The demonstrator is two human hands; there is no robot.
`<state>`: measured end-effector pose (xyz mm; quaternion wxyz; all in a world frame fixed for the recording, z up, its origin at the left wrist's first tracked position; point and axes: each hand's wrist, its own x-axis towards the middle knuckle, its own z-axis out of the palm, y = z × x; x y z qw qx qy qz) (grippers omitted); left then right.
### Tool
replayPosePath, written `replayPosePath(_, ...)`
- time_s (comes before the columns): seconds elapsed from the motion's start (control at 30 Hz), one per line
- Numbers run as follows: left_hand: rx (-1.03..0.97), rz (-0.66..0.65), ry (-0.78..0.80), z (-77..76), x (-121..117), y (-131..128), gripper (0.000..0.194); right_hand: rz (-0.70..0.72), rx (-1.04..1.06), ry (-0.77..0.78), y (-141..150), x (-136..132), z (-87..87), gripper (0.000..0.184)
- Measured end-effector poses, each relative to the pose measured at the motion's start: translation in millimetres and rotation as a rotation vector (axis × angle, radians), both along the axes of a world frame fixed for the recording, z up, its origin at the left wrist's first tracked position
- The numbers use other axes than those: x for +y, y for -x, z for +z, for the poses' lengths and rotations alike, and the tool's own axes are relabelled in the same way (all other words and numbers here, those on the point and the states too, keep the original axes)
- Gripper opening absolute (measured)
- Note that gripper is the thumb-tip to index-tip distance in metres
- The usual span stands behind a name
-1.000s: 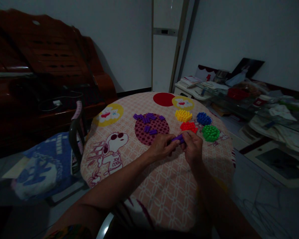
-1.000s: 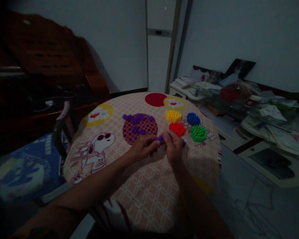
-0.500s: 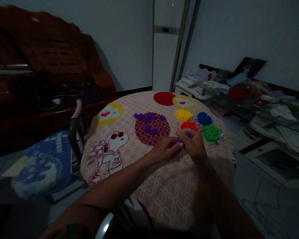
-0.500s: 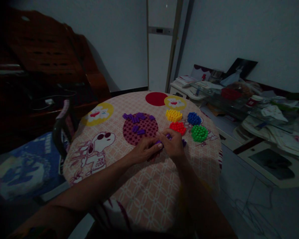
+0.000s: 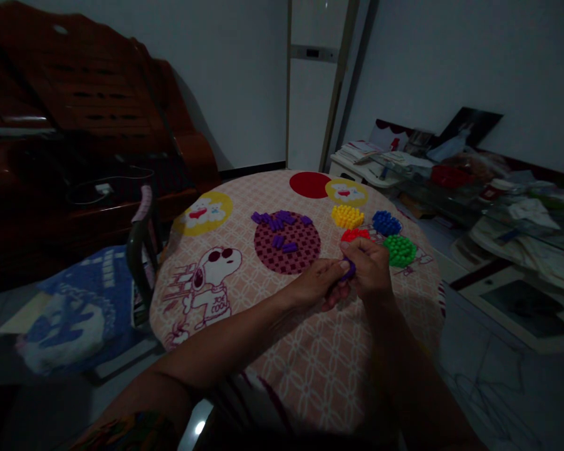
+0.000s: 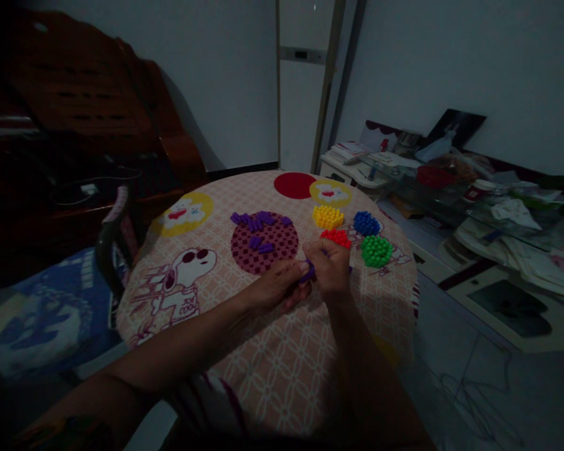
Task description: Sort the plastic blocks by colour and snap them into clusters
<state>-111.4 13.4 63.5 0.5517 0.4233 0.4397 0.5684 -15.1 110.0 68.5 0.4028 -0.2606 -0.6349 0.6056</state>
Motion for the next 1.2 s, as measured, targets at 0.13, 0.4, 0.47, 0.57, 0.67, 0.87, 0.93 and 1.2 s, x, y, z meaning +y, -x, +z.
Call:
replayPosePath(0.13,0.124,0.008,-0.021,-2.4,0.7,0.6,0.056,-0.029,0.007,-0.059,-1.9,2.9,-3.6,0.038)
replayPosePath(0.4,-0.052,0.096,-0.048,-13.1,-1.3,-5.0,0.054,0.0,0.024,0.052,-3.5,1.2,2.5,0.049)
replayPosePath(0.47,-0.114,0.158,-0.076,-15.5,-0.2,-4.6,0.055,0.039,0.008,0.042,-6.2,-3.1,6.6,0.056)
replayPosePath(0.57,-0.078,0.197,-0.1,-16.9,0.8,1.0,0.057,0.09,-0.058,-0.051,-11.5,-12.9,10.7,0.05)
replayPosePath(0.67,0.121,0.209,-0.104,-16.4,0.0,11.1,0.06,0.106,-0.121,-0.127,-16.9,-22.0,11.1,0.041)
replayPosePath(0.87,0.133,0.421,-0.151,-3.4,-1.1,30.6,0.057,0.251,-0.207,0.015,-21.1,-29.8,6.2,0.036)
replayPosePath(0.93,0.134,0.396,-0.133,2.1,-2.3,33.9,0.055,0.256,-0.205,0.03,-20.5,-30.4,4.4,0.035)
replayPosePath(1.2,0.22,0.311,-0.14,1.3,-6.4,39.0,0.043,0.292,-0.199,-0.011,-20.3,-28.7,-5.6,0.037)
